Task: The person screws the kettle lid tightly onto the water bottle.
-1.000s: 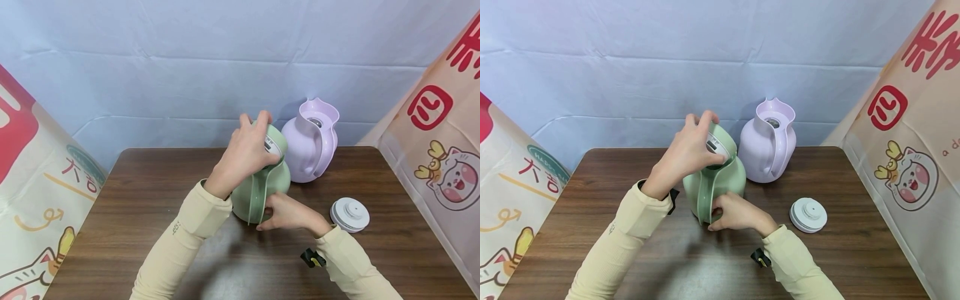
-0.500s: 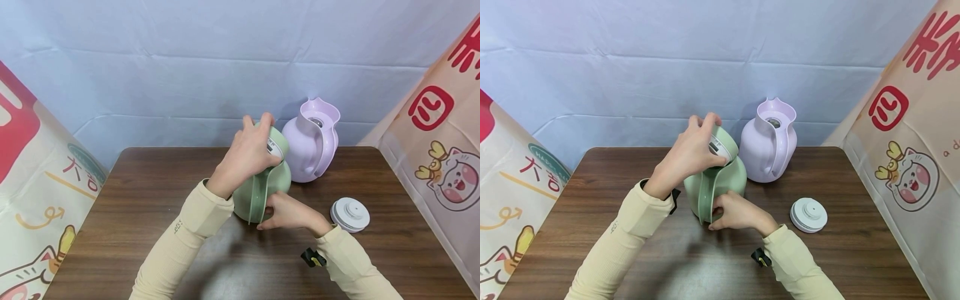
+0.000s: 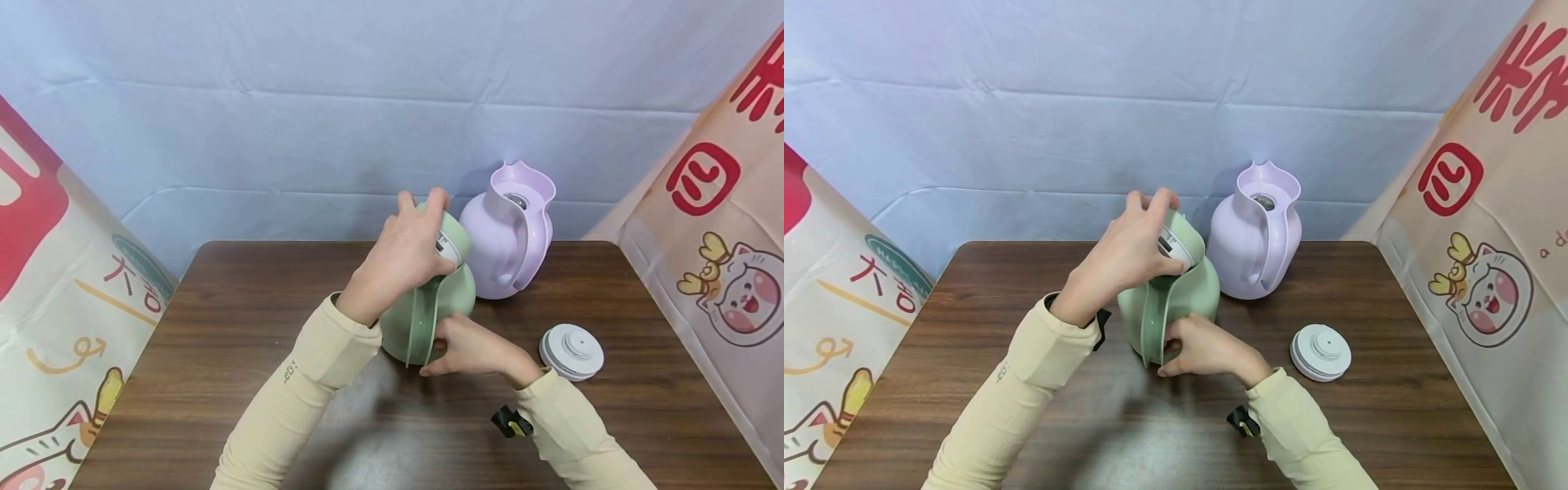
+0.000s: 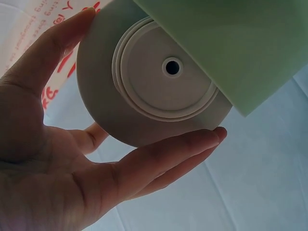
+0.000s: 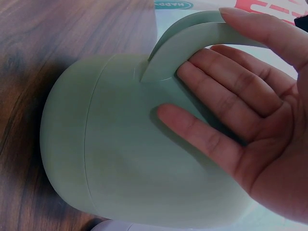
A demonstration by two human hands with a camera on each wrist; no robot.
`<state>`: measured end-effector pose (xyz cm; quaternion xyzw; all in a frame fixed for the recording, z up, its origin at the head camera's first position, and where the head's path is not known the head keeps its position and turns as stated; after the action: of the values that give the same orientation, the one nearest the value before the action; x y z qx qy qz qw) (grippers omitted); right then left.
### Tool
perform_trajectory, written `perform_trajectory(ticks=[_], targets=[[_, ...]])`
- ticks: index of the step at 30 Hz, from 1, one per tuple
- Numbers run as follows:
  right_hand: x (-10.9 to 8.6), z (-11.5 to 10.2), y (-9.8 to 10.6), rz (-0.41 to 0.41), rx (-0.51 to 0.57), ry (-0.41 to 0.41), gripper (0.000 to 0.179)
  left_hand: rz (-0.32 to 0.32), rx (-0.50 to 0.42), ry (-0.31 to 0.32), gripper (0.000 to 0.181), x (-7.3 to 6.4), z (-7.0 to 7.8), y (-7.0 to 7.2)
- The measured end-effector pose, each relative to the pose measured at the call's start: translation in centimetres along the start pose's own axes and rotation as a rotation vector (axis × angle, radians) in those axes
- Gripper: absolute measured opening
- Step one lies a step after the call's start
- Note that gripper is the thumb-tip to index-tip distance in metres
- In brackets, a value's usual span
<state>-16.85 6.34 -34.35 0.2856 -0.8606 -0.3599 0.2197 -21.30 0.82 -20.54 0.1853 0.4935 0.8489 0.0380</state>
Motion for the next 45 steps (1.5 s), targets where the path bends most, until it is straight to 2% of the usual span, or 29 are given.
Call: perform_trajectory(ticks=[22,39,45], targets=[[0.0,0.0,-0.1,0.001,0.028,0.021,0.015,-0.051,0.020,0.016,0.062,-0.1,-0.3,-0.2],[0.0,-0.1,0.0,0.016,0.008,0.026,0.016,-0.092,0.029,0.095,0.049,-0.2,-0.6,0.9],[0.0,0.1,0.0,0.013,0.011,0.013,0.016,-0.078,0.032,0.034,0.047,0.2,-0.4,1.2]])
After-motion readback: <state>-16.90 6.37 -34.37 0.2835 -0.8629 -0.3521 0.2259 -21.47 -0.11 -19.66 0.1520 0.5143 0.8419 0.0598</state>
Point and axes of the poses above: each hand's wrist, its own x-axis towards the middle knuckle, its own y-axis out of the back of the hand, z = x × y, the point moved 8 cm from there along x, towards the middle knuckle, and after that the axes turned 12 degrees about z, right-handed, at the moved point
